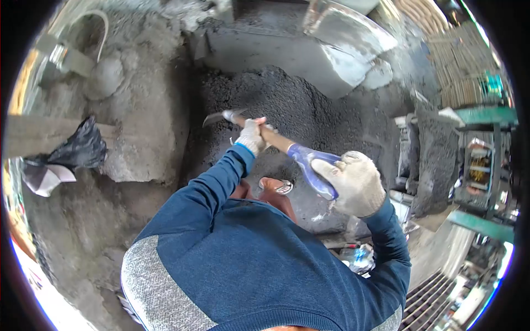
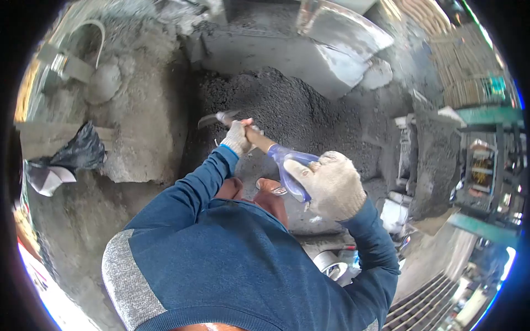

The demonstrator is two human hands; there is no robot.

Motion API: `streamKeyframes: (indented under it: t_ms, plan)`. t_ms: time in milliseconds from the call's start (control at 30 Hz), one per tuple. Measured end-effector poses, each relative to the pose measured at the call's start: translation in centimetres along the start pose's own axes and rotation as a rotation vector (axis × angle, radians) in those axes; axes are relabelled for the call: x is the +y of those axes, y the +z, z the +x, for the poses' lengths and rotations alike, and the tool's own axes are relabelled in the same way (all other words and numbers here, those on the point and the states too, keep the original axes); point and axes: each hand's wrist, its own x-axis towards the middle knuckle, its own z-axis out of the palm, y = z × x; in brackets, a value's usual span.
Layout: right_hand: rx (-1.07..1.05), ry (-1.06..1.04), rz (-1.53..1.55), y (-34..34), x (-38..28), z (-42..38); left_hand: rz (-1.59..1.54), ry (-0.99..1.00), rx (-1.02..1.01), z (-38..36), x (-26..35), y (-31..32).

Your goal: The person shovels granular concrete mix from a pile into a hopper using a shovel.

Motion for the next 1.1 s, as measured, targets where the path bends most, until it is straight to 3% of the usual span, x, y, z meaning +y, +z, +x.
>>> streamKeyframes:
  t_ms: [33, 133, 167, 233, 267, 333, 367, 400, 467, 500, 533, 600, 667, 733, 767, 800, 867, 933, 967, 1033, 1067, 1100]
  plan:
    - [-0.022, 0.038, 0.062, -1.7, -1.1, 2.2, -0.051, -0.014, -0.061, -1.9, 0.6, 1.9]
    - [0.228, 0.059, 0.122, -2.6, -2.1, 6.7, -0.203, -0.091, -0.255, -5.3, 3.9, 6.3]
    - [0.257, -0.02, 0.083, -2.3, -1.7, 9.0, -0.173, -0.061, -0.224, -5.9, 5.5, 7.5]
    - [0.248, -0.006, 0.207, 1.1, -1.5, 15.0, -0.161, 0.024, -0.222, -0.2, 8.9, 5.9]
    - [0.117, 0.091, 0.294, 4.3, -1.5, 18.4, -0.15, 0.066, -0.224, 4.2, 10.6, 4.5]
    - [-0.043, 0.182, 0.242, 16.6, -0.4, 24.3, 0.19, 0.123, -0.023, 13.9, 14.8, -2.4]
    - [-0.184, 0.14, 0.229, 21.1, -1.0, 25.4, 0.354, 0.247, 0.021, 14.0, 15.3, -6.3]
    - [-0.19, 0.025, 0.193, 26.5, -1.5, 24.1, 0.519, 0.393, 0.061, 13.8, 15.9, -8.8]
    - [-0.287, -0.043, 0.296, 31.1, -3.5, 19.6, 0.348, 0.197, 0.196, 17.6, 12.3, -14.2]
    - [-0.176, -0.09, 0.306, 31.1, -4.7, 16.8, 0.358, 0.217, 0.188, 16.1, 9.3, -15.7]
    - [-0.255, -0.03, 0.362, 31.6, -5.0, 14.1, 0.365, 0.247, 0.174, 14.3, 7.0, -16.1]
    - [-0.151, -0.181, 0.452, 29.9, -2.9, 11.1, 0.205, 0.194, 0.191, 11.8, 4.7, -14.0]
    - [-0.402, -0.056, 0.275, 22.0, -1.0, 11.3, 0.136, 0.04, -0.011, 10.5, 3.8, -10.5]
    - [-0.03, -0.139, 0.252, 13.1, 1.7, 13.0, -0.02, 0.152, -0.207, 10.4, 3.0, -4.9]
    - [-0.022, -0.046, 0.29, 9.2, 3.0, 13.7, -0.042, 0.117, -0.163, 3.2, 4.7, 1.3]
    - [-0.012, 0.05, 0.328, 5.6, 4.2, 14.2, -0.057, 0.124, -0.143, 1.2, 5.0, 4.8]
    - [0.084, 0.034, 0.436, -0.5, 6.0, 14.7, -0.085, 0.143, -0.365, -1.1, 5.0, 9.2]
    - [-0.048, 0.019, 0.443, -5.2, 7.2, 15.7, -0.084, 0.092, -0.541, -0.9, 4.9, 11.8]
    - [-0.036, -0.071, 0.366, -5.5, 7.2, 16.9, -0.076, 0.107, -0.493, -0.5, 5.4, 12.2]
    - [-0.247, -0.016, 0.325, -2.0, 7.3, 20.0, -0.052, 0.123, -0.393, 1.0, 5.4, 12.0]
    - [-0.238, -0.016, 0.523, 4.7, 8.9, 21.7, -0.086, 0.094, -0.337, 2.3, 5.5, 10.8]
    - [-0.289, 0.216, 0.678, 10.6, 9.6, 22.1, -0.126, 0.057, -0.232, 5.9, 5.7, 8.6]
